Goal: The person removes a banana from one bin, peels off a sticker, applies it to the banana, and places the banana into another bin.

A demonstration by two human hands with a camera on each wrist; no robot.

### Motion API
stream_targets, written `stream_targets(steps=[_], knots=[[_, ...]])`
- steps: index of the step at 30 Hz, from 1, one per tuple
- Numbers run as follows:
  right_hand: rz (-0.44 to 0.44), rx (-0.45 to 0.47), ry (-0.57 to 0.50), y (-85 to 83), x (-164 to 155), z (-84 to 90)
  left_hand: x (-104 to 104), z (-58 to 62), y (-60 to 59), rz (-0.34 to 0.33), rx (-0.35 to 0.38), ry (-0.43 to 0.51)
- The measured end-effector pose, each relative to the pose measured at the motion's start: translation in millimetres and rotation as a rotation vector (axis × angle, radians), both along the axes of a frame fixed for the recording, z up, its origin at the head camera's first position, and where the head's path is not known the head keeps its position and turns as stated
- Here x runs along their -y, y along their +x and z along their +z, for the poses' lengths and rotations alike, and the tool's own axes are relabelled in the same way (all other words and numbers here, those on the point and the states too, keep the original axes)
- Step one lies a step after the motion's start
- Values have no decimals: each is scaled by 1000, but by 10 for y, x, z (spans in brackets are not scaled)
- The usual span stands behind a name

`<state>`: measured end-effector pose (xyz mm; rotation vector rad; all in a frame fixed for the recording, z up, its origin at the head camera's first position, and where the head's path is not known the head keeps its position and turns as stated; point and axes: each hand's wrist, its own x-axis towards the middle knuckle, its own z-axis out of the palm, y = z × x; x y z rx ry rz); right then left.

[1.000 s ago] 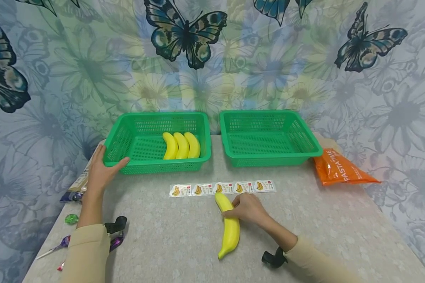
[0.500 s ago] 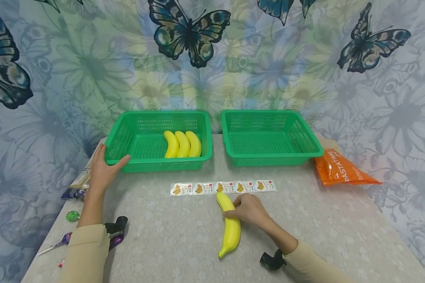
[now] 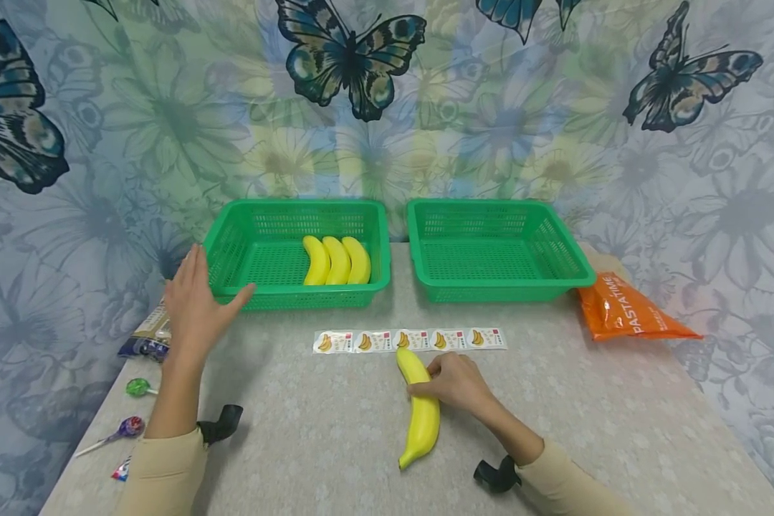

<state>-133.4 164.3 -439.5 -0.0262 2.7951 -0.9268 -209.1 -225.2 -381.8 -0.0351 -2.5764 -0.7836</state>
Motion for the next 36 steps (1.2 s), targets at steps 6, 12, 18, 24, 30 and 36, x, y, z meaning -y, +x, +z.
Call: stream_targets(steps=[6, 12, 18, 24, 30, 36], knots=[[-2, 6, -9, 3, -1, 8, -336, 131, 253, -223, -129, -24], [-2, -2, -15, 11, -3, 20, -646, 57, 480, -388, -82, -138], [7, -9, -12, 13, -9, 17, -856, -152, 525, -524, 76, -208], [24, -7, -11, 12, -3, 2, -891, -334, 473, -546, 153, -214], [16, -12, -12, 13, -3, -1, -881, -459, 412, -550, 191, -231], [17, -12, -16, 10, 1, 2, -810, -575, 301, -535, 157, -306]])
